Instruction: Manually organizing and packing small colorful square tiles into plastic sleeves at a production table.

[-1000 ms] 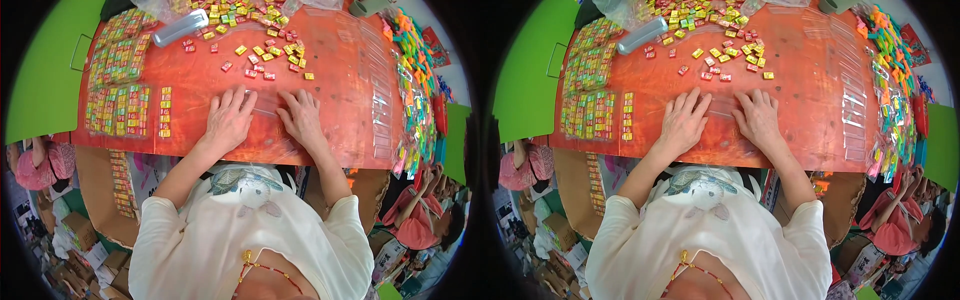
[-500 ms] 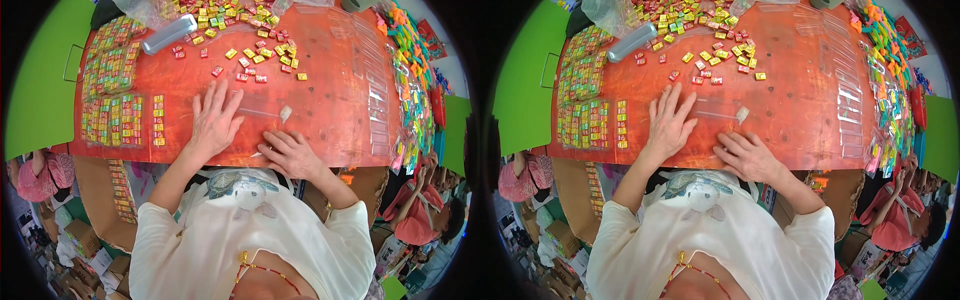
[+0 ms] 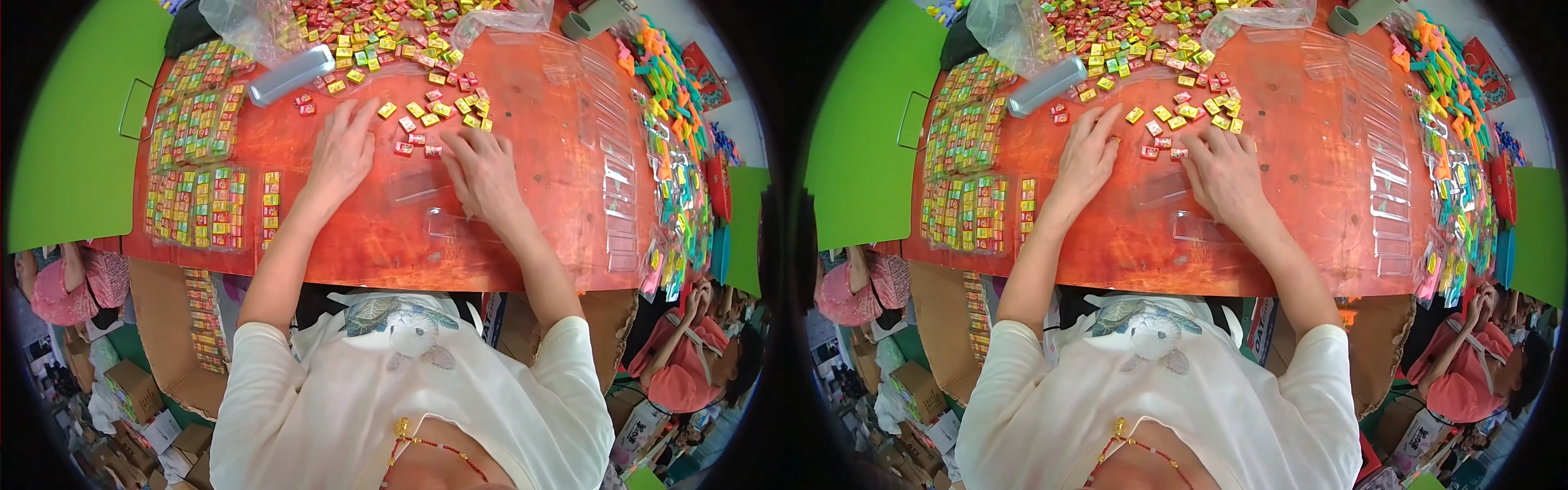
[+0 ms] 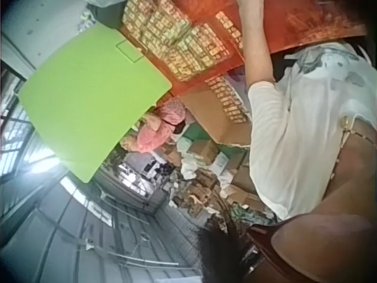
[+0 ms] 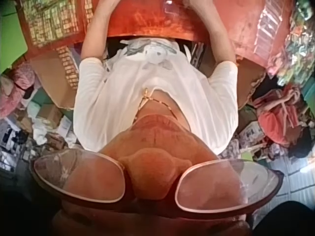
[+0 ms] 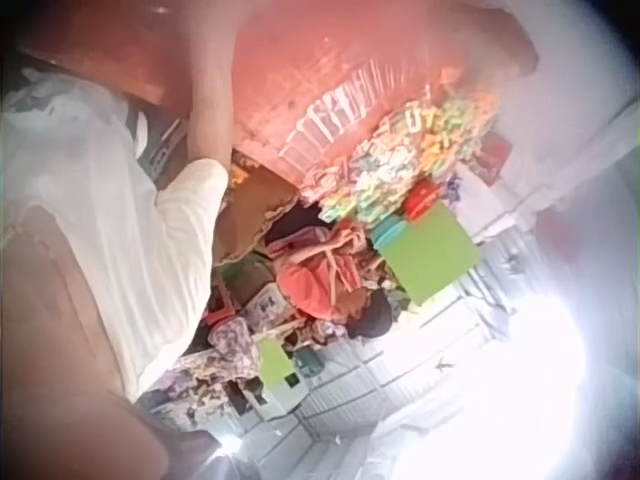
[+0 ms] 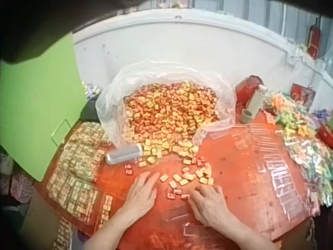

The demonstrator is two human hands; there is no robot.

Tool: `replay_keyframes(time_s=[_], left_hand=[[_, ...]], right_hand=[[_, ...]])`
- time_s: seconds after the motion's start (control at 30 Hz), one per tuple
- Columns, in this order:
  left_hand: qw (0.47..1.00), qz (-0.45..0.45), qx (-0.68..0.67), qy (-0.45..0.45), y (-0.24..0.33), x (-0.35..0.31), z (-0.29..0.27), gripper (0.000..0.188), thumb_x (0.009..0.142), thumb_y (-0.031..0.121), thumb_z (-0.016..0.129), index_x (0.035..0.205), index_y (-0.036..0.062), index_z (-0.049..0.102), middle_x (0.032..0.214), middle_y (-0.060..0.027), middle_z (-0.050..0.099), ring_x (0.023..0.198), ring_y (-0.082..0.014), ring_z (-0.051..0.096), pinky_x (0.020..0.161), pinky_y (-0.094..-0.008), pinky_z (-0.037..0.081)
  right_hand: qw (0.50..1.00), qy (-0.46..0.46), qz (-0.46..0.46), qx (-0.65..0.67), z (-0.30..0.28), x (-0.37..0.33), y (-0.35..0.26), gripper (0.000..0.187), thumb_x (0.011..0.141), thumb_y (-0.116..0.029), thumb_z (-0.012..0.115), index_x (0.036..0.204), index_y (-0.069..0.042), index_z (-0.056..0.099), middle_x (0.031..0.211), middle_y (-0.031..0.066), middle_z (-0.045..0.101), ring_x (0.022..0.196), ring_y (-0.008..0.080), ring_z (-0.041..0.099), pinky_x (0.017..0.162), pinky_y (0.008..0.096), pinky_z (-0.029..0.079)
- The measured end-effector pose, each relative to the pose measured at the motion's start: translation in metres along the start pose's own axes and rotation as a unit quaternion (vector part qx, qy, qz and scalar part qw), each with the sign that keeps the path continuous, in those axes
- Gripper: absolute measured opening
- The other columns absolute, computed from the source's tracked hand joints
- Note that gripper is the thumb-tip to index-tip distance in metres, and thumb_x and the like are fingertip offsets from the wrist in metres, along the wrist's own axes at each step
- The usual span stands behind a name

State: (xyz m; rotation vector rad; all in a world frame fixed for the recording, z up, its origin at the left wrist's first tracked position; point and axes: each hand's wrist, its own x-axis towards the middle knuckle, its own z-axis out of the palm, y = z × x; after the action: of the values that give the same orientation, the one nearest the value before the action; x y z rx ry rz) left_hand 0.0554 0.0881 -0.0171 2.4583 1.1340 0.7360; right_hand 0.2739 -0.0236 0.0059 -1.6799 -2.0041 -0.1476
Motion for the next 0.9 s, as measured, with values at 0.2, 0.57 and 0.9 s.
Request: replay_keyframes(time_s=[0.2,0.57,0.9], left_hand=[[0.985,0.069,0.113,-0.111,-0.006,0.042,0.003,0.042,0.091,0.006,0.057,0.132,0.0161,0.057,0.124,-0.0171,0.056,0.116,-0.0352,0.059,0.088,-0.0464,0.054],[0.988,-0.051,0.096,-0.11,-0.017,0.021,-0.025,0.02,0.089,0.013,0.06,0.108,0.0055,0.057,0.109,-0.0196,0.06,0.099,-0.0398,0.066,0.075,-0.0525,0.056],[0.987,-0.026,0.09,-0.13,0.013,-0.006,-0.017,0.023,0.088,0.014,0.064,0.107,0.0039,0.057,0.102,-0.019,0.058,0.092,-0.0389,0.067,0.072,-0.0514,0.058]], right_hand=[[0.994,-0.072,0.024,-0.081,0.044,0.042,0.019,0.03,0.088,-0.017,0.067,0.117,-0.011,0.064,0.097,0.0078,0.061,0.096,0.0266,0.063,0.08,0.0429,0.046],[0.999,-0.015,0.007,-0.05,0.021,0.013,0.011,0.024,0.087,-0.017,0.068,0.109,-0.011,0.064,0.095,0.0071,0.058,0.093,0.0249,0.059,0.08,0.0409,0.043],[0.993,-0.059,-0.053,-0.089,0.05,0.036,-0.03,0.02,0.084,-0.022,0.071,0.097,-0.009,0.065,0.096,0.0081,0.058,0.093,0.0253,0.058,0.081,0.0409,0.041]])
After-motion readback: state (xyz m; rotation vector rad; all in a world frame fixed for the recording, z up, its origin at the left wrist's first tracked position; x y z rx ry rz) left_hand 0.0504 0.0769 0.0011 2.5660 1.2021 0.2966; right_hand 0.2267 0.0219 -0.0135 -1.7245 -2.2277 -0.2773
